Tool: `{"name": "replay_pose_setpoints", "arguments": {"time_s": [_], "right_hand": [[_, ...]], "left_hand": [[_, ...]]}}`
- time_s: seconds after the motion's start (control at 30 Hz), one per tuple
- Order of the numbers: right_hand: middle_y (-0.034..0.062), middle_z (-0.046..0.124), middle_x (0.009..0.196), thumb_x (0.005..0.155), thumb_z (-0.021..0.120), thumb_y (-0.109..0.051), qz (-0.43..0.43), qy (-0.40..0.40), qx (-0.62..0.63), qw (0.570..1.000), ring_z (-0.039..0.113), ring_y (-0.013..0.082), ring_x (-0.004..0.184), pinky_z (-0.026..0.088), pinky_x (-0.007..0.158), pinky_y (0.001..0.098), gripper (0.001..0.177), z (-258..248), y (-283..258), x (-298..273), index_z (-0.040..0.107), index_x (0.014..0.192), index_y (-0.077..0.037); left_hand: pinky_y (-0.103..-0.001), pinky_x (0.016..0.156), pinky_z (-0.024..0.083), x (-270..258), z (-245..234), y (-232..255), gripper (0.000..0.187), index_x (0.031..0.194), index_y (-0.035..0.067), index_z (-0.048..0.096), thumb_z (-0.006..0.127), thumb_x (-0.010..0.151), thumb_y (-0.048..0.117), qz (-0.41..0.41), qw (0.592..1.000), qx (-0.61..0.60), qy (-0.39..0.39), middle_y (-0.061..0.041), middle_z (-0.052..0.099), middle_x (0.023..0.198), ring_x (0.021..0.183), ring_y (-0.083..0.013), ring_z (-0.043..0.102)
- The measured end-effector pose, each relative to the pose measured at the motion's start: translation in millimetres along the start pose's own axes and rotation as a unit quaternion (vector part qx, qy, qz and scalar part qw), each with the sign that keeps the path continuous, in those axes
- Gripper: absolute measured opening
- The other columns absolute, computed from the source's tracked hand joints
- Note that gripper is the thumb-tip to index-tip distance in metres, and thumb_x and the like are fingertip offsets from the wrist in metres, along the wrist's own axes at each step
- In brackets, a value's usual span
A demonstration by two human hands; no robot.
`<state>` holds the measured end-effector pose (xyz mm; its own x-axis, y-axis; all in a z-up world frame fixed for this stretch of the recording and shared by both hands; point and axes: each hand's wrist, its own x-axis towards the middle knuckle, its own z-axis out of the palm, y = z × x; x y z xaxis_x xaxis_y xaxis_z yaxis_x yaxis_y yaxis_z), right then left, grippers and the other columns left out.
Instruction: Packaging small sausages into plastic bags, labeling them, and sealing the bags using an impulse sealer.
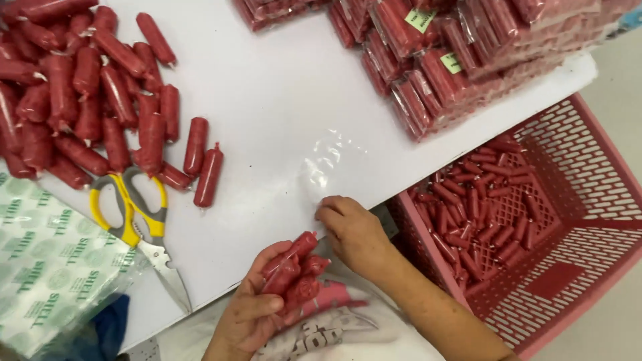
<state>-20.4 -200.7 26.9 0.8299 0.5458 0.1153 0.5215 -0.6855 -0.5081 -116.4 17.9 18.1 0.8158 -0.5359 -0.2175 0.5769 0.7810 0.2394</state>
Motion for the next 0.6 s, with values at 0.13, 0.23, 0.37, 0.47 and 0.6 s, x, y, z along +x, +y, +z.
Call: {"name": "replay_pose_setpoints", "arguments": {"time_s": [0.13,0.23,0.37,0.47,0.6], "right_hand": [[0.0176,0.059,0.133,0.076,0.063,0.007,0.012,-0.001,-0.056,0.998,0.059,0.0372,0.106,0.054,0.067,0.0484,0.059,2,-15,2,0.063,0.132,-0.012],[0.0211,0.038,0.157,0.09,0.061,-0.029,0.023,-0.098,-0.033,0.994,0.048,0.0404,0.117,0.049,0.09,0.0493,0.055,-19,-24,7,0.057,0.143,-0.015],[0.0103,0.038,0.161,0.089,0.059,-0.004,0.026,-0.126,0.122,0.984,0.051,0.0345,0.131,0.052,0.102,0.0433,0.056,-42,-11,0,0.048,0.143,-0.006],[0.0113,0.039,0.162,0.092,0.066,0.005,-0.043,-0.088,0.157,0.983,0.056,0.0317,0.139,0.048,0.116,0.0427,0.054,-54,3,-4,0.05,0.143,-0.006],[-0.0008,0.023,0.175,0.097,0.075,-0.015,-0.035,-0.148,0.02,0.988,0.049,0.037,0.152,0.062,0.096,0.0369,0.09,-51,-6,-10,0.016,0.164,-0.023]], "left_hand": [[-0.039,0.086,0.059,10,-1,-4,0.081,0.142,0.009,0.046,0.083,0.072,-0.003,0.007,1.0,-0.021,-0.019,-0.032,0.058,0.139,0.11,-0.0375,0.069],[-0.034,0.052,0.049,25,7,-11,0.08,0.14,0.002,0.047,0.076,0.067,-0.013,0.017,0.999,-0.034,-0.012,-0.035,0.06,0.128,0.085,-0.0367,0.065],[-0.075,0.096,0.049,39,52,-8,0.064,0.134,-0.007,0.053,0.064,0.073,-0.025,0.048,0.989,0.045,0.129,-0.03,0.055,0.142,0.123,-0.0509,0.056],[-0.047,0.102,0.052,42,45,-13,0.064,0.128,-0.001,0.061,0.066,0.066,-0.018,0.108,0.869,0.405,0.265,-0.023,0.065,0.135,0.119,-0.0341,0.064],[-0.033,0.095,0.058,51,84,-21,0.06,0.128,-0.008,0.06,0.068,0.07,-0.018,0.178,0.828,0.421,0.326,-0.022,0.069,0.122,0.104,-0.026,0.07]]}}
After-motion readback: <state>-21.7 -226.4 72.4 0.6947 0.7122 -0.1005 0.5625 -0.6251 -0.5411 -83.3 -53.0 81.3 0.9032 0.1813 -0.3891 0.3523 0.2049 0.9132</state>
